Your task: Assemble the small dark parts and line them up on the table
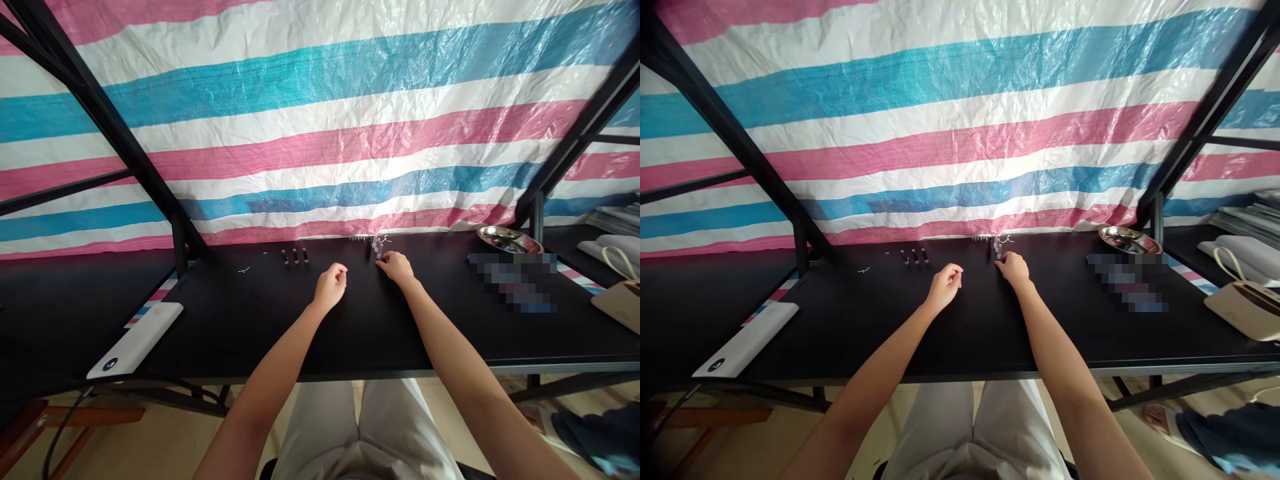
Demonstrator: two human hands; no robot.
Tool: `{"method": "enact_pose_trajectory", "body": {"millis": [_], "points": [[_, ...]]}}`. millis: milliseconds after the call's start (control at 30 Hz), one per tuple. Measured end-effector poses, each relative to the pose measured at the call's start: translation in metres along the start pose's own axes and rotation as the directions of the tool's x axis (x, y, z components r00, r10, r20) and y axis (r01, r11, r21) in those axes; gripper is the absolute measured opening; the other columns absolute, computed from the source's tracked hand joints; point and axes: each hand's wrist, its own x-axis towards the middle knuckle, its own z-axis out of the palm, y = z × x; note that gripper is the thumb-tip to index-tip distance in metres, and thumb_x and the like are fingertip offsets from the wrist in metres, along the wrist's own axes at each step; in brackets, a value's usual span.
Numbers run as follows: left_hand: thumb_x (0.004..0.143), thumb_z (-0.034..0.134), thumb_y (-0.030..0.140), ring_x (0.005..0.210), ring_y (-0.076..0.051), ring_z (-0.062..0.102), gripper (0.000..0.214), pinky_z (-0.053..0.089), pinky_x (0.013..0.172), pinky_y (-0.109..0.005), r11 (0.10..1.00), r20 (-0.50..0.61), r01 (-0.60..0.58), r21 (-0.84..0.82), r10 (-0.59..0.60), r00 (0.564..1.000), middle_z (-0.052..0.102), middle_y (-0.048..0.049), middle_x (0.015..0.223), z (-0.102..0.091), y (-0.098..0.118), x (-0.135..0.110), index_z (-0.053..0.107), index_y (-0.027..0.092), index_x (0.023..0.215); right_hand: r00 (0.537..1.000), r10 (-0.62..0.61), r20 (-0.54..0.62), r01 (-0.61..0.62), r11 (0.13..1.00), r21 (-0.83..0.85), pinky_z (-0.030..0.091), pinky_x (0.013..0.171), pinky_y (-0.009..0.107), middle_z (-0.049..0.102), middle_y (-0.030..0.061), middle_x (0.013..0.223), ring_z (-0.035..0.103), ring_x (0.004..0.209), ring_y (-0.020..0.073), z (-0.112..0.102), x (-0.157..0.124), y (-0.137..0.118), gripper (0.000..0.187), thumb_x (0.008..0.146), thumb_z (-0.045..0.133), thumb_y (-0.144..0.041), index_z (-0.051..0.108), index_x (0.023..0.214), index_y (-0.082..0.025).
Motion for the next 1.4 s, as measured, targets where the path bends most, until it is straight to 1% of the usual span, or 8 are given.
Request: {"method": "enact_pose_trajectory", "body": {"millis": [233,433,567,700,867,1000,1167,1400], "points": [[0.082,0.042,0.020,0.055,-0.009,0.054,0.018,0.038,0.057,-0.020,0.974,-0.021,-0.042,0.222,0.048,0.999,0.062,0.0017,0.071,-0.003,0.004,-0.002,0.055,0.021,0.095,1.000,0.005,0.008,-0.004,1.000,-0.023,0.043,0.070,0.028,0.066,0.0094,0.089,0.061,0.086,0.0217,-0.005,-0.010,0.000,0.027,0.074,0.059,-0.037,0.064,0.092,-0.016],[0.084,0.041,0.024,0.071,-0.014,0.060,0.022,0.040,0.063,-0.023,0.919,-0.081,0.001,0.394,0.034,0.996,0.065,-0.0005,0.084,-0.011,0.014,-0.002,0.052,0.024,0.103,0.999,0.019,-0.025,-0.019,1.000,0.003,0.042,0.070,0.029,0.066,0.0082,0.091,0.061,0.088,0.0226,-0.012,-0.018,-0.002,0.028,0.077,0.055,-0.037,0.062,0.096,-0.017],[0.084,0.041,0.024,0.081,-0.020,0.062,0.029,0.043,0.068,-0.028,0.852,-0.090,0.131,0.507,-0.099,0.991,0.065,-0.0050,0.092,-0.030,0.021,0.009,0.048,0.024,0.113,0.994,0.028,-0.108,-0.022,0.999,0.049,0.041,0.068,0.028,0.067,0.0058,0.086,0.062,0.084,0.0213,-0.018,-0.024,-0.002,0.025,0.080,0.050,-0.036,0.063,0.094,-0.020],[0.083,0.043,0.028,0.086,-0.028,0.062,0.046,0.044,0.072,-0.036,0.759,-0.154,0.340,0.555,-0.307,0.939,0.065,-0.0130,0.094,-0.058,0.019,0.027,0.035,0.018,0.127,0.983,0.005,-0.182,0.011,0.996,0.089,0.041,0.066,0.027,0.068,0.0042,0.083,0.062,0.080,0.0203,-0.020,-0.026,-0.003,0.021,0.081,0.048,-0.033,0.063,0.090,-0.021],[0.083,0.045,0.029,0.095,-0.033,0.060,0.057,0.044,0.075,-0.040,0.699,-0.125,0.389,0.600,-0.398,0.909,0.060,-0.0209,0.104,-0.077,0.009,0.045,0.025,0.015,0.135,0.983,-0.018,-0.181,0.040,0.992,0.118,0.040,0.065,0.026,0.068,0.0051,0.083,0.062,0.079,0.0198,-0.022,-0.028,-0.006,0.020,0.080,0.048,-0.031,0.063,0.089,-0.021],[0.082,0.045,0.025,0.097,-0.034,0.058,0.049,0.044,0.076,-0.040,0.681,-0.091,0.356,0.640,-0.393,0.915,0.059,-0.0220,0.105,-0.075,-0.002,0.054,0.034,0.012,0.128,0.983,-0.028,-0.182,0.052,0.991,0.126,0.040,0.064,0.025,0.067,0.0050,0.083,0.061,0.077,0.0189,-0.025,-0.029,-0.009,0.020,0.080,0.048,-0.031,0.064,0.089,-0.022],[0.084,0.042,0.020,0.095,-0.033,0.059,0.025,0.045,0.075,-0.040,0.671,-0.085,0.335,0.661,-0.376,0.923,0.059,-0.0217,0.102,-0.068,-0.017,0.060,0.050,0.011,0.105,0.977,-0.066,-0.203,0.094,0.987,0.130,0.038,0.063,0.025,0.067,0.0042,0.081,0.060,0.075,0.0180,-0.027,-0.030,-0.011,0.020,0.081,0.047,-0.030,0.063,0.089,-0.022],[0.083,0.045,0.022,0.086,-0.030,0.063,0.014,0.046,0.071,-0.036,0.770,-0.140,0.299,0.563,-0.268,0.953,0.063,-0.0186,0.090,-0.061,-0.022,0.054,0.055,0.013,0.087,0.963,-0.091,-0.255,0.132,0.980,0.148,0.036,0.060,0.024,0.066,0.0041,0.079,0.059,0.071,0.0171,-0.030,-0.032,-0.015,0.020,0.081,0.046,-0.030,0.063,0.086,-0.020]]}}
